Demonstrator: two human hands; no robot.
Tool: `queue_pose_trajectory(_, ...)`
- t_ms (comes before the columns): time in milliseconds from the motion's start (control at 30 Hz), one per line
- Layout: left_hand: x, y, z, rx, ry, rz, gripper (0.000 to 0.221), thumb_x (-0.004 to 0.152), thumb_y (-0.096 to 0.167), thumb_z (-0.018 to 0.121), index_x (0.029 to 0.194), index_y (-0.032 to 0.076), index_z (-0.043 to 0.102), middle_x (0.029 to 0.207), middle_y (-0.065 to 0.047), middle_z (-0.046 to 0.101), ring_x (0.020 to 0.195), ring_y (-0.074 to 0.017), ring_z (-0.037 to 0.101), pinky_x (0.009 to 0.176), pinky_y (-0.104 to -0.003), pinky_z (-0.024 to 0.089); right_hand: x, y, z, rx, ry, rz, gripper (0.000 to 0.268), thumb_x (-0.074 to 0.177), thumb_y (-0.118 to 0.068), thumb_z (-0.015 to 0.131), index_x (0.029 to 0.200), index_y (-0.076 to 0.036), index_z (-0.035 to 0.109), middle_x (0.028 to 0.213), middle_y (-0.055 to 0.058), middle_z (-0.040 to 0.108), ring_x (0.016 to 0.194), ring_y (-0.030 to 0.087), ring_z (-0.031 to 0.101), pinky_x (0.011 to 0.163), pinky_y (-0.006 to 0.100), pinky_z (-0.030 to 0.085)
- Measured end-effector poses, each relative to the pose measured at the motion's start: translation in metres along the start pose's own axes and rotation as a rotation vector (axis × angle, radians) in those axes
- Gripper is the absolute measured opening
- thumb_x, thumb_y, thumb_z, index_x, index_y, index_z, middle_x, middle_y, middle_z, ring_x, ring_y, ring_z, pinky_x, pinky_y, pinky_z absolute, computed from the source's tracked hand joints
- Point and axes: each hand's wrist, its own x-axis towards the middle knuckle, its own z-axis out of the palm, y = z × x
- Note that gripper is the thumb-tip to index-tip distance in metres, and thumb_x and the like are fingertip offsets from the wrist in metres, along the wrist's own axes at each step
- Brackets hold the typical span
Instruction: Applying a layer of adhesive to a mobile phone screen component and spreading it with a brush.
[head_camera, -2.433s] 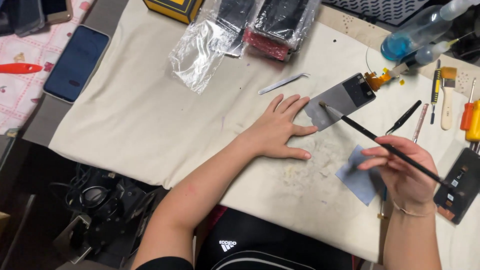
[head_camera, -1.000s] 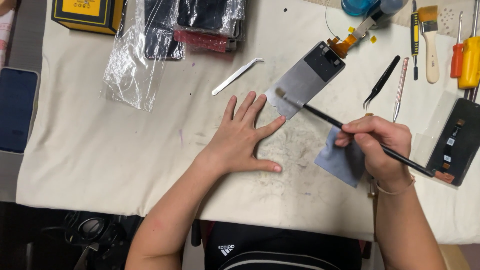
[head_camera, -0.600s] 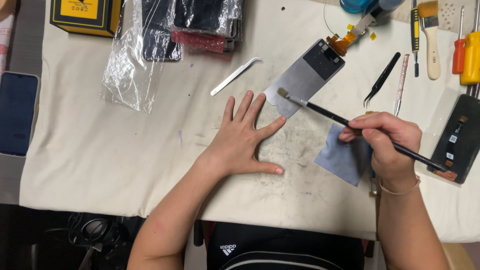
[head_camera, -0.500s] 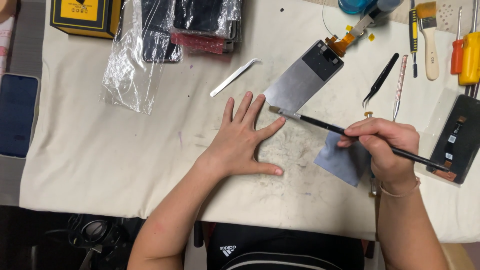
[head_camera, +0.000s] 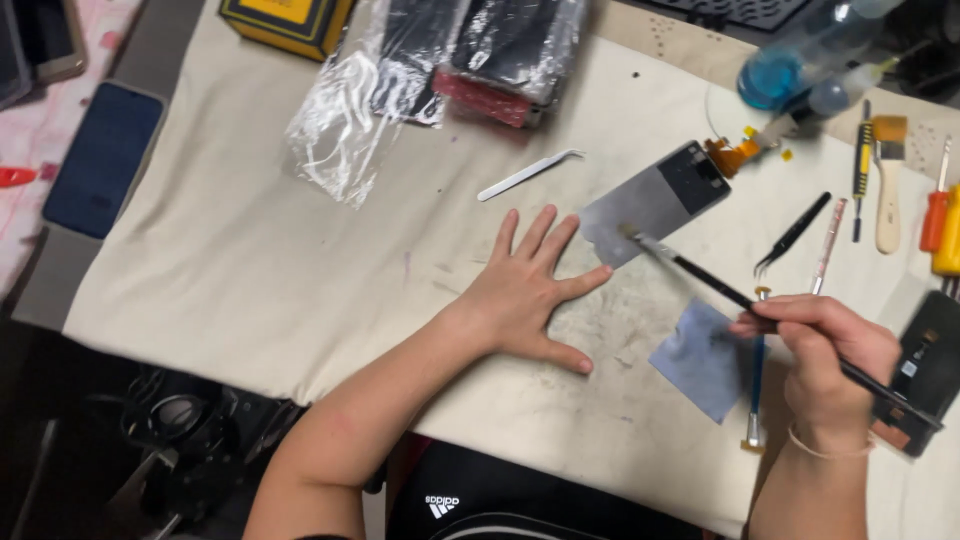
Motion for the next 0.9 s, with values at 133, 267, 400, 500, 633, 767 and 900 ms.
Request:
queue_pose_trajectory(133,0.001,0.006,-0.014,-0.058,-0.128,-0.026,0.118,0.060,0.099,0.038,0.158,0.035,0.036,0.166,-0.030,0.008,0.153,-0.0528,-0.006,0.115,-0.074,-0.008,0.002,-0.009,-0.010,-0.183,0.007,0.050,0.021,0.096,0.008,0.046,0.105,0.019,0.061,0.096,0.031,0.064,0.080,0.040,0.071,0.081,0.041,0.060)
queue_pose_trajectory(267,0.003,0.012,-0.024,-0.059,-0.231,-0.055,0.119,0.057,0.098,0.036,0.159,0.037,0.032,0.168,-0.029,0.000,0.153,-0.0528,-0.012,0.115,-0.072,-0.013,0.002,0.012,-0.031,-0.188,0.030,0.036,0.022,0.096,0.014,0.039,0.107,0.021,0.056,0.095,0.034,0.061,0.085,0.046,0.070,0.080,0.044,0.060)
queue_pose_trajectory(400,0.001,0.011,-0.024,-0.065,-0.233,-0.036,0.120,0.056,0.099,0.035,0.159,0.037,0.032,0.167,-0.029,0.000,0.152,-0.0532,-0.012,0.115,-0.073,-0.012,0.002,-0.004,-0.022,-0.147,-0.064,0.050,0.021,0.096,0.009,0.044,0.104,0.022,0.058,0.100,0.034,0.064,0.077,0.043,0.071,0.078,0.042,0.060)
queue_pose_trajectory(500,0.002,0.009,-0.022,-0.070,-0.215,-0.005,0.119,0.059,0.099,0.034,0.159,0.034,0.032,0.166,-0.031,0.002,0.152,-0.0542,-0.010,0.114,-0.074,-0.009,0.003,-0.016,-0.008,-0.297,0.051,0.010,0.023,0.095,0.010,0.042,0.104,0.022,0.060,0.088,0.034,0.064,0.079,0.040,0.070,0.082,0.040,0.058)
queue_pose_trajectory(633,0.002,0.008,-0.016,-0.072,-0.157,-0.006,0.116,0.063,0.099,0.038,0.158,0.033,0.036,0.166,-0.030,0.007,0.152,-0.0537,-0.006,0.114,-0.075,-0.008,0.001,-0.002,-0.021,-0.114,0.013,0.047,0.019,0.090,0.006,0.048,0.097,0.018,0.061,0.089,0.031,0.064,0.072,0.041,0.071,0.072,0.040,0.062)
queue_pose_trajectory(767,0.002,0.005,-0.008,-0.065,-0.103,-0.016,0.113,0.065,0.098,0.045,0.157,0.034,0.040,0.166,-0.029,0.010,0.152,-0.0530,-0.004,0.114,-0.076,-0.006,0.008,-0.013,-0.010,-0.208,0.158,0.036,0.024,0.093,0.010,0.042,0.103,0.019,0.062,0.085,0.031,0.064,0.077,0.039,0.071,0.075,0.039,0.062)
queue_pose_trajectory(900,0.001,0.006,-0.011,-0.060,-0.113,0.005,0.112,0.067,0.098,0.046,0.158,0.034,0.037,0.165,-0.029,0.011,0.151,-0.0532,-0.004,0.113,-0.076,-0.006,0.005,0.001,-0.022,-0.015,0.062,0.105,0.022,0.091,0.004,0.047,0.100,0.019,0.060,0.091,0.032,0.064,0.072,0.043,0.071,0.067,0.041,0.063)
